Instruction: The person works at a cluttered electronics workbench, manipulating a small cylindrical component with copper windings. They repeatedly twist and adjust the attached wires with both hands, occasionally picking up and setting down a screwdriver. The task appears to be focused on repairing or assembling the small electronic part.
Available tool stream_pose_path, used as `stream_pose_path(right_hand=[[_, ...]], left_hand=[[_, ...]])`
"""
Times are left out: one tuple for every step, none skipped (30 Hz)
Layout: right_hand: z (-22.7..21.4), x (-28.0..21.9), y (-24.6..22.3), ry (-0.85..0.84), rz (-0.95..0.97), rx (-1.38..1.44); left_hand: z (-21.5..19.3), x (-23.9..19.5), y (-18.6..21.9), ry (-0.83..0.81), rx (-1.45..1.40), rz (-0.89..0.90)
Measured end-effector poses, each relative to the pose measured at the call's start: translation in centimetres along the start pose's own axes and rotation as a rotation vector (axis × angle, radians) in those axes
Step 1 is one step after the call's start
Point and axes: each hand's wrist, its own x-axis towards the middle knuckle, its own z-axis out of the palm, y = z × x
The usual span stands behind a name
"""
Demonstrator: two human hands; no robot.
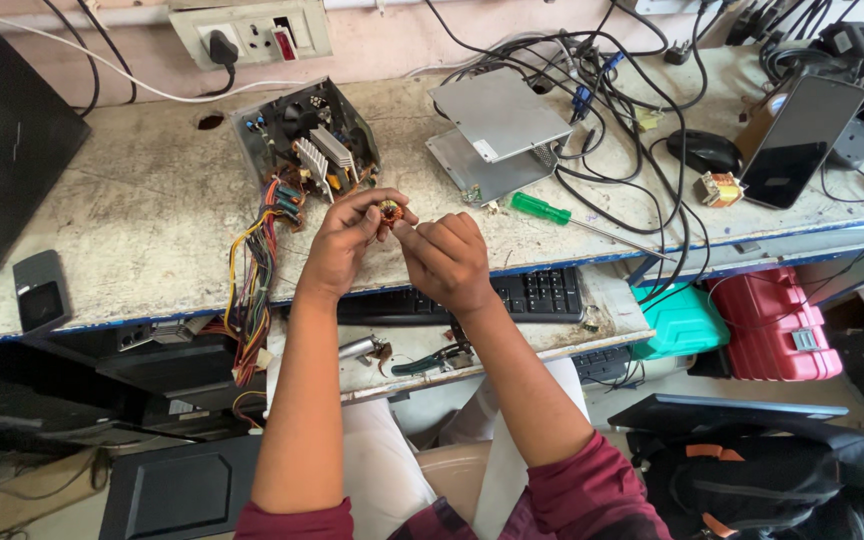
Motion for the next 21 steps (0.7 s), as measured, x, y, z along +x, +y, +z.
stream_pose_path(right_hand=[[0.0,0.1,0.0,0.007,0.004,0.005],[0.0,0.2,-0.1,0.014,0.007,0.01],[0.1,0.2,-0.1,0.021,0.01,0.015],[0.1,0.3,-0.1,0.027,0.016,0.023],[0.1,0.4,-0.1,0.033,0.022,0.031],[0.0,0.4,-0.1,0.04,0.028,0.039],[0.0,0.4,-0.1,0.041,0.057,0.061],[0.0,0.4,0.0,0.042,0.085,0.083],[0.0,0.3,0.0,0.043,0.114,0.104],[0.1,0.2,0.1,0.05,0.177,0.149],[0.2,0.1,0.1,0.055,0.241,0.193],[0.4,-0.1,0.2,0.061,0.304,0.238],[0.6,-0.2,0.5,0.03,0.377,0.251],[0.7,-0.3,0.7,-0.001,0.451,0.264],[0.9,-0.4,1.0,-0.033,0.524,0.277],[1.1,-0.5,1.3,-0.056,0.598,0.34],[1.2,-0.5,1.5,-0.08,0.671,0.403],[1.2,-0.5,1.8,-0.105,0.745,0.465],[1.3,-0.4,2.0,-0.105,0.695,0.486],[1.4,-0.3,2.1,-0.106,0.642,0.508],[1.3,-0.1,2.2,-0.107,0.59,0.53]], left_hand=[[-0.1,0.0,-0.1,0.004,-0.008,-0.001],[-0.1,0.0,-0.2,0.008,-0.015,-0.001],[-0.1,0.0,-0.3,0.013,-0.023,-0.002],[-0.2,0.0,-0.3,0.008,-0.022,-0.004],[-0.3,0.0,-0.3,0.003,-0.021,-0.005],[-0.4,0.0,-0.4,-0.002,-0.02,-0.006],[-0.4,0.0,-0.4,0.012,-0.018,-0.006],[-0.4,-0.1,-0.4,0.024,-0.016,-0.006],[-0.4,-0.1,-0.3,0.036,-0.013,-0.006],[-0.3,-0.1,-0.3,0.043,-0.015,-0.008],[-0.2,-0.1,-0.2,0.049,-0.016,-0.011],[-0.1,-0.2,-0.2,0.055,-0.018,-0.014],[0.0,-0.2,-0.1,0.054,-0.009,-0.007],[0.2,-0.2,0.0,0.052,-0.001,-0.001],[0.4,-0.2,0.1,0.051,0.008,0.005],[0.5,-0.1,0.2,0.058,0.011,-0.01],[0.6,-0.1,0.3,0.065,0.015,-0.026],[0.7,0.0,0.3,0.073,0.018,-0.041],[1.0,0.1,0.2,0.087,0.051,-0.01],[1.2,0.3,0.1,0.102,0.085,0.024],[1.4,0.5,-0.1,0.116,0.119,0.058]])
